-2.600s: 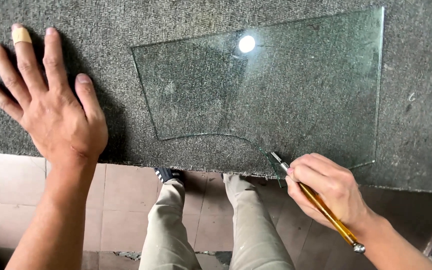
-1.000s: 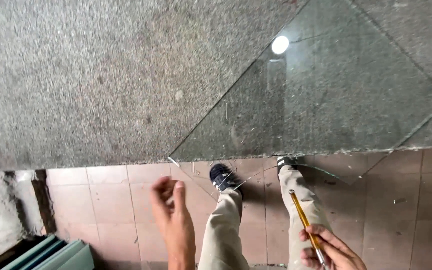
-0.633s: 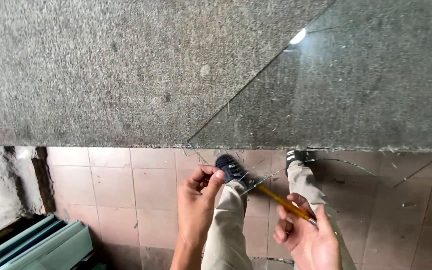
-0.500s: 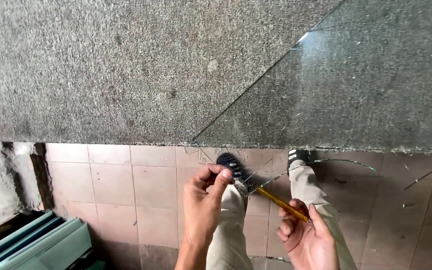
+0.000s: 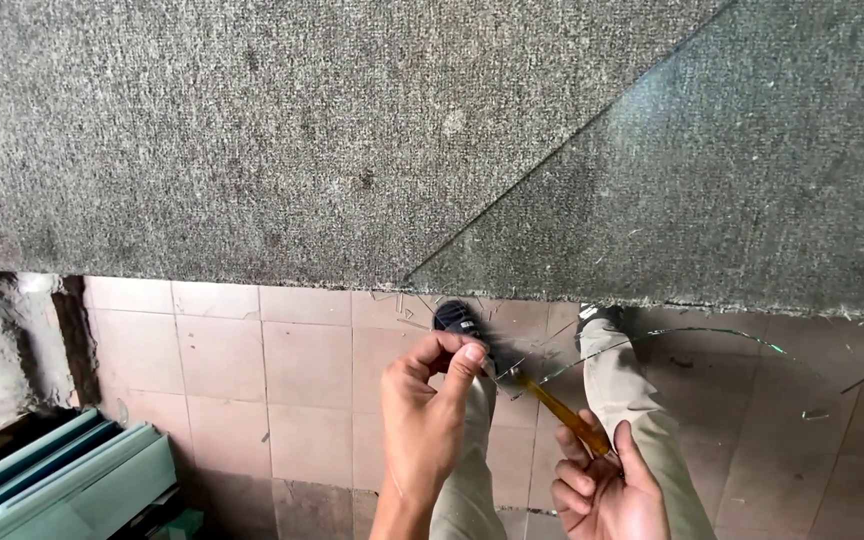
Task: Scoring and snapping glass sheets to create curved shapes using a glass cutter and pliers.
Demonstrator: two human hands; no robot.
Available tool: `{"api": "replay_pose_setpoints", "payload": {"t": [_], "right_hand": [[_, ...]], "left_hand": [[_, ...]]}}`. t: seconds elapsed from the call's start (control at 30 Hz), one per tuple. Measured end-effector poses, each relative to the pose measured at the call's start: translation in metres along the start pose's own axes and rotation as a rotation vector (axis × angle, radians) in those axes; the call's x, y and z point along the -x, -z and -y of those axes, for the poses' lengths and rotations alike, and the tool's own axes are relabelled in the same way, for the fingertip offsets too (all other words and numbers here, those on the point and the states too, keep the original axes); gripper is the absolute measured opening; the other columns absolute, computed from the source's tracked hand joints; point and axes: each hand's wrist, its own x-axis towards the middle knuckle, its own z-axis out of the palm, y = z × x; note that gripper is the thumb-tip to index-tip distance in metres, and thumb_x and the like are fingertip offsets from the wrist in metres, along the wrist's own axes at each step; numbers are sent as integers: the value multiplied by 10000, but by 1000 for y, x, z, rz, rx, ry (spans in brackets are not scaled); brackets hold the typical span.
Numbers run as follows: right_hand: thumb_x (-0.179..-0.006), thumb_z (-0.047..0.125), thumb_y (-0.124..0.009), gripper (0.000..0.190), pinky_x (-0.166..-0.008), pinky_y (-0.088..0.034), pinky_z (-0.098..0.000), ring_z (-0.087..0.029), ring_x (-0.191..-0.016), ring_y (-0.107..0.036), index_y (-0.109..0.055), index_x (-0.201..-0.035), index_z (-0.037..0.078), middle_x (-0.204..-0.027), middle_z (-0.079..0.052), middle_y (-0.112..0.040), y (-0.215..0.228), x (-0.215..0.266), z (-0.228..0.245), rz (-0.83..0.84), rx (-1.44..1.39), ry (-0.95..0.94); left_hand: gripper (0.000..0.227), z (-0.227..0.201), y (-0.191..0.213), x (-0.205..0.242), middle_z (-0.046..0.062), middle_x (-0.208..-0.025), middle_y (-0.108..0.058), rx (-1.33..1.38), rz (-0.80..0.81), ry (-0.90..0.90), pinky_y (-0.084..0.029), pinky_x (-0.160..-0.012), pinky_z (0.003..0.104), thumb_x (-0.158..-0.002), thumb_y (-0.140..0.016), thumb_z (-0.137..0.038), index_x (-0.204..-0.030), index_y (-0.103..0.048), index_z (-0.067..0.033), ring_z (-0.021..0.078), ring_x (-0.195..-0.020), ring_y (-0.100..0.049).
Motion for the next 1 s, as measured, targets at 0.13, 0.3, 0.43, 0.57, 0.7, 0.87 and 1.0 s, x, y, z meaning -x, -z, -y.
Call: {"api": "replay_pose_setpoints", "payload": {"t": [0.13, 0.3, 0.43, 0.57, 0.7, 0.87, 1.0], "right_hand": [[-1159, 614, -505, 546, -380, -386, -250, -124, -511, -499, -736, -1386, 174, -1219, -228, -792, 5, -2, -2, 52, 1, -1], [-1182, 598, -478, 539, -324, -369, -246, -123, -463, -460, -736, -1372, 165, -1231, -228, -790, 6, 0, -1, 159, -13, -19], [-1182, 613, -471, 565, -346, -389, -253, -129, -497, -475, -723, -1412, 162, -1278, -229, -777, 5, 2, -1, 201, -47, -29], [-1175, 616, -478, 549, -316, -374, -242, -127, -509, -476, -706, -1423, 182, -1317, -211, -762, 3, -1, 0, 182, -29, -33], [-1185, 653, -409, 588, -332, -364, -255, -104, -466, -468, -701, -1432, 206, -1316, -207, -772, 9, 1, 2, 276, -22, -107], [-1184, 652, -420, 589, -355, -331, -242, -87, -496, -447, -703, -1456, 212, -1365, -169, -764, 9, 2, 6, 357, -82, -108], [-1199, 615, -406, 575, -326, -409, -207, -99, -591, -522, -636, -1544, 215, -1516, -168, -660, 2, 2, 9, 343, -101, -63]], "left_hand": [[123, 0, 0, 0, 2, -847, -850, -13, 1, -22, -625, -785, 268, -975, -785, -153, -871, -826, -100, 99, -799, -751], [122, -3, 0, 1, -10, -844, -854, -30, 4, -17, -623, -787, 265, -969, -796, -179, -871, -825, -112, 89, -791, -746], [134, -3, 0, 1, -10, -839, -844, -12, 0, 7, -619, -800, 272, -968, -789, -167, -852, -818, -105, 90, -796, -740], [141, -3, 0, 1, -13, -822, -835, -15, 2, 8, -614, -791, 274, -967, -787, -161, -841, -820, -106, 89, -787, -729], [155, -5, 1, 1, -20, -815, -835, -42, 6, 6, -611, -793, 276, -969, -782, -195, -846, -821, -109, 86, -784, -730], [163, -5, 1, 1, -10, -816, -860, -54, 1, 29, -626, -798, 271, -958, -779, -199, -838, -834, -103, 86, -779, -758], [174, -7, 1, 1, -2, -776, -836, -33, 19, 29, -612, -787, 275, -961, -764, -178, -814, -813, -98, 93, -752, -743]]}}
